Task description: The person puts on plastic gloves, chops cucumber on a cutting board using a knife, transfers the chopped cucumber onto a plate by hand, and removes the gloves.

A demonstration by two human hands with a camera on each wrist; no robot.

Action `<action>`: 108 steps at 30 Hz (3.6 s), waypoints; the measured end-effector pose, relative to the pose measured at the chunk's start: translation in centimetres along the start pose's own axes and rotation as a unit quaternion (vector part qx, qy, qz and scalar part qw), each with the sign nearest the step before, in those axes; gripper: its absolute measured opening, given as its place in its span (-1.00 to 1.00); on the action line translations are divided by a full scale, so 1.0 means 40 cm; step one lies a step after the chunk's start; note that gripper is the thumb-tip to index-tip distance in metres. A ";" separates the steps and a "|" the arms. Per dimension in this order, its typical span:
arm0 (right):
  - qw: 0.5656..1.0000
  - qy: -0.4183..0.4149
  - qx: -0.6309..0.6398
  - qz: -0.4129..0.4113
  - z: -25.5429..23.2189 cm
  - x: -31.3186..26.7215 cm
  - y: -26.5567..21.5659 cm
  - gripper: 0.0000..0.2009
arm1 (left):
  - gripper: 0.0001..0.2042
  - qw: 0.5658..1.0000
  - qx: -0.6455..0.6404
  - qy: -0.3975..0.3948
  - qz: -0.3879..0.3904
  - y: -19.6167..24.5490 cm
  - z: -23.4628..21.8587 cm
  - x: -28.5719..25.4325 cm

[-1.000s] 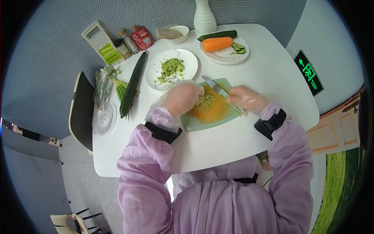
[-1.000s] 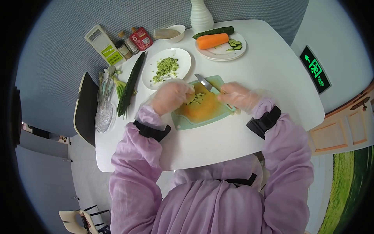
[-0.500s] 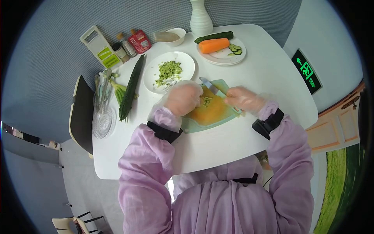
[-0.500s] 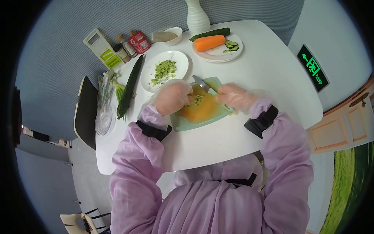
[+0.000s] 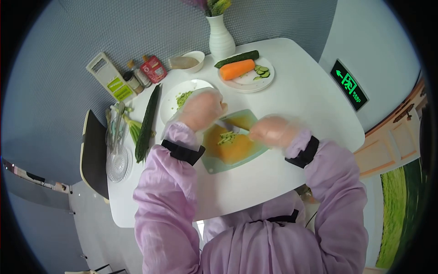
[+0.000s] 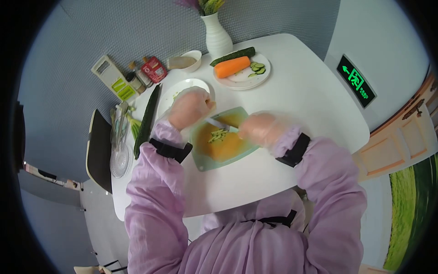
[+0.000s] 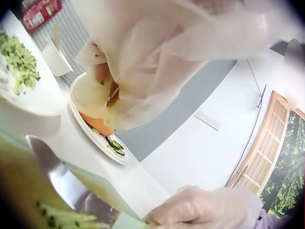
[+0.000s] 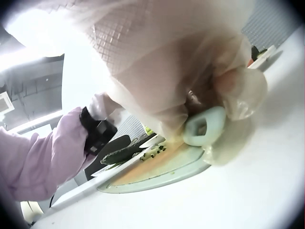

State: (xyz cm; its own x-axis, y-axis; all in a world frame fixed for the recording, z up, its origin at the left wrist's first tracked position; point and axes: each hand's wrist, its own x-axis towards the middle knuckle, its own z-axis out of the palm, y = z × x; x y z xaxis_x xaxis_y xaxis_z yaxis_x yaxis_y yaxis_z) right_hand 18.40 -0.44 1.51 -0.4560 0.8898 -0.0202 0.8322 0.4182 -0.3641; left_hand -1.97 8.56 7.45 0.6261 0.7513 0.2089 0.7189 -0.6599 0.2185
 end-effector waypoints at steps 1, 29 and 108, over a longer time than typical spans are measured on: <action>1.000 0.004 -0.003 0.005 0.001 0.005 -0.001 -0.79 | -0.76 1.000 -0.001 0.002 0.007 -0.005 0.010 0.026; 0.964 0.255 -0.068 0.021 -0.120 0.185 0.210 -0.88 | -0.66 0.997 0.002 -0.030 -0.069 -0.079 0.113 0.348; 0.976 -0.059 -0.204 -0.042 0.002 0.175 -0.159 -0.85 | -0.76 0.996 -0.089 0.015 0.022 -0.074 -0.022 -0.127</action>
State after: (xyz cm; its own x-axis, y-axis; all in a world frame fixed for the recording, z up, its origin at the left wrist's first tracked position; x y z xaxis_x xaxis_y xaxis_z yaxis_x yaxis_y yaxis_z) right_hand 9.88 3.12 3.62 -0.5409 0.8322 -0.1218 0.8358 0.5480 0.0324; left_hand -7.56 6.67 6.58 0.6444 0.7230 0.2491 0.6248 -0.6856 0.3737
